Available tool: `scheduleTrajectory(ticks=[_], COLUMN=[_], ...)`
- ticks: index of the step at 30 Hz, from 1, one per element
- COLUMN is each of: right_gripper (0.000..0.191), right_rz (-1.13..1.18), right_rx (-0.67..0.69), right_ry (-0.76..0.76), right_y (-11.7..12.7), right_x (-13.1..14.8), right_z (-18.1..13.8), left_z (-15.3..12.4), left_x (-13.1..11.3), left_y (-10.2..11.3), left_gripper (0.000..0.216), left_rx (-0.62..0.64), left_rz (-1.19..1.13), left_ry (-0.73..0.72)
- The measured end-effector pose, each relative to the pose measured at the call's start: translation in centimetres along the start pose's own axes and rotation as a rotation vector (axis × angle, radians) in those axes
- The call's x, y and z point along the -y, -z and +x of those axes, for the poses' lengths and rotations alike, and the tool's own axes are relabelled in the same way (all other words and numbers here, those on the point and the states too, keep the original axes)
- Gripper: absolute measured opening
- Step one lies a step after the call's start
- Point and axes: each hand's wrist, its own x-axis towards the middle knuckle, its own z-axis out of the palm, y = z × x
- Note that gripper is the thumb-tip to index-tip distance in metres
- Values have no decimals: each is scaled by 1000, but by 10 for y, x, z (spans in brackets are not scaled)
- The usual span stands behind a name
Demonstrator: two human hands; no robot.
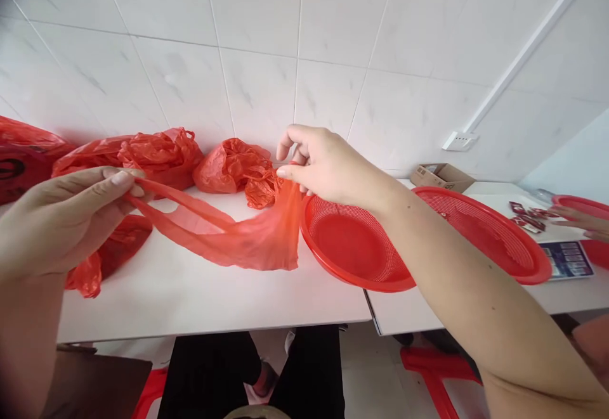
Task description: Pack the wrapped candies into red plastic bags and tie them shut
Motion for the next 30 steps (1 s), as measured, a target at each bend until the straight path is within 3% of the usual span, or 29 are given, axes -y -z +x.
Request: scheduleTrajectory(ticks=[4, 6, 9, 12, 14, 17, 20, 23, 28, 30], right_gripper=[10, 10, 9, 11, 16, 25, 17, 11, 6, 3], right_rz=[63, 108, 232, 392, 415, 335, 336, 389, 377, 343], right_rx=[24, 58, 113, 129, 111, 139, 202, 151, 246, 143], right_ry=[70, 85, 81, 121, 151, 111, 21, 1, 159, 209], right_y=[-15, -27, -50, -70, -79, -90, -101, -108, -114, -120], right_x=[7, 12, 20, 23, 17, -1, -14, -8, 9, 4], right_z=[1, 2, 6, 8, 7, -2, -18, -39, -63, -61], left_z=[-2, -7, -19, -29, -33, -36, -40, -44, -46, -45], left_x=[-5, -4, -2, 0, 2, 7, 14, 19, 16, 12], left_y=[-36, -48, -65, -76, -76, -69, -60, -54, -41, -39], left_gripper=[16, 23, 41, 38, 36, 39, 38, 37, 32, 23], left_rx=[146, 275, 523, 697, 673, 523, 442, 511, 672, 731], left_rz=[-208, -239, -113, 146, 231, 160, 66, 41, 176, 281], left_ry=[35, 123, 269, 330, 374, 466, 530, 509, 308, 249])
